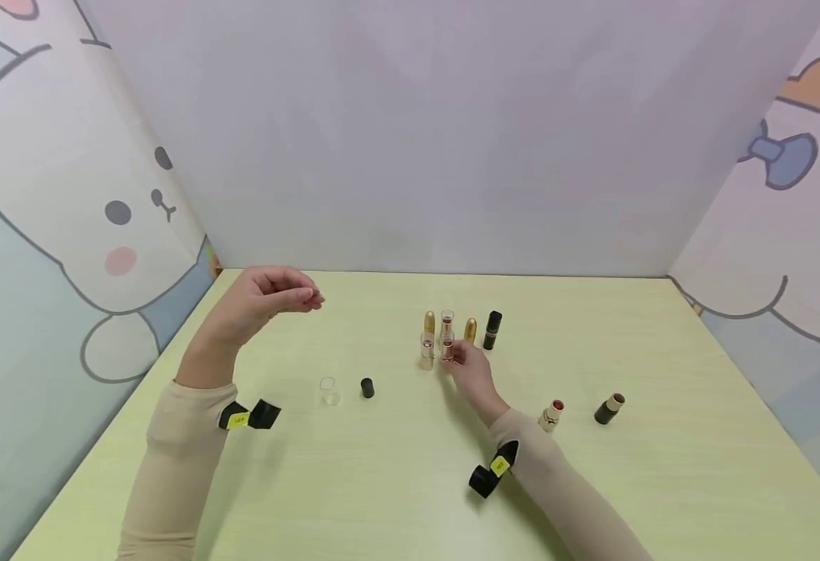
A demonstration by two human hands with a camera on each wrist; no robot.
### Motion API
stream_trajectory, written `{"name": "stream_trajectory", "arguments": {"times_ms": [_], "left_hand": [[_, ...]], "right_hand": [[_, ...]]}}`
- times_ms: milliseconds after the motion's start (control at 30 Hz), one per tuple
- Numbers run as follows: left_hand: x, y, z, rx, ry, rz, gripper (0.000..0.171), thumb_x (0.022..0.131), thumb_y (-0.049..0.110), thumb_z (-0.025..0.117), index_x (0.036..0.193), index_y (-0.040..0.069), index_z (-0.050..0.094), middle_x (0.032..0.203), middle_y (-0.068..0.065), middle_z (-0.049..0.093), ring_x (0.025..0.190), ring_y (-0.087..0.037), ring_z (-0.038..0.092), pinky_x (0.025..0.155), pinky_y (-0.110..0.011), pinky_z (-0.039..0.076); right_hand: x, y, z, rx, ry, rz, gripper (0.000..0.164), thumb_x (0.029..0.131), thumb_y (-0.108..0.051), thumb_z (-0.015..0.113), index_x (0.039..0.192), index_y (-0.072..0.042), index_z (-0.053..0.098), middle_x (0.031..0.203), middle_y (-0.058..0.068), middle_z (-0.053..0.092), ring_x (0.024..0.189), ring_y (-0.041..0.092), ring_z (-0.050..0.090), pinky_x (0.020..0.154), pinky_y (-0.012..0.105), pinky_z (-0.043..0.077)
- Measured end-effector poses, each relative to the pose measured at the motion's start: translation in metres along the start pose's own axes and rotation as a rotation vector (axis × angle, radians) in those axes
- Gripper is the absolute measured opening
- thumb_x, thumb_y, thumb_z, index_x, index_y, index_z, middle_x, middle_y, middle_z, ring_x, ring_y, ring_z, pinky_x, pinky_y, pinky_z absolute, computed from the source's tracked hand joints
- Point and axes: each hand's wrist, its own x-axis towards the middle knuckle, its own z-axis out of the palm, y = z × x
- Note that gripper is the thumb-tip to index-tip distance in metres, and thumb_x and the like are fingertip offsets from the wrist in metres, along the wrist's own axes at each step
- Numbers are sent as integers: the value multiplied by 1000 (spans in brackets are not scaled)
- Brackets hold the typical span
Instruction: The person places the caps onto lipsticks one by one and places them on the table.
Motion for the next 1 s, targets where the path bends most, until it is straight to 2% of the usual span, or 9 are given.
{"name": "stream_trajectory", "arguments": {"times_ms": [333,667,900,1000], "left_hand": [[3,-4,3,7,8,-7,7,87,11,62,90,14,68,87,5,69,85,-13,66,83,-28,53],[8,-6,4,-6,-11,-7,7,87,10,62,90,13,68,87,4,69,85,-13,66,83,-28,53],[10,-8,5,-14,-27,-5,9,87,9,62,89,14,68,87,4,68,84,-12,65,82,-28,53],[11,-9,5,-16,-36,-2,9,87,8,61,89,14,68,87,3,68,84,-12,65,82,-29,53]], "right_hand": [[3,5,4,-14,-28,7,28,83,5,60,110,9,56,109,25,60,101,31,57,87,35,48],[7,8,3,6,-28,15,32,84,3,59,115,8,53,114,26,58,105,33,55,93,40,46],[8,10,4,2,-31,7,31,84,4,58,114,9,53,113,27,58,104,33,55,91,38,47],[8,9,4,-2,-35,10,34,84,3,59,117,8,52,116,26,56,108,33,54,94,40,45]]}}
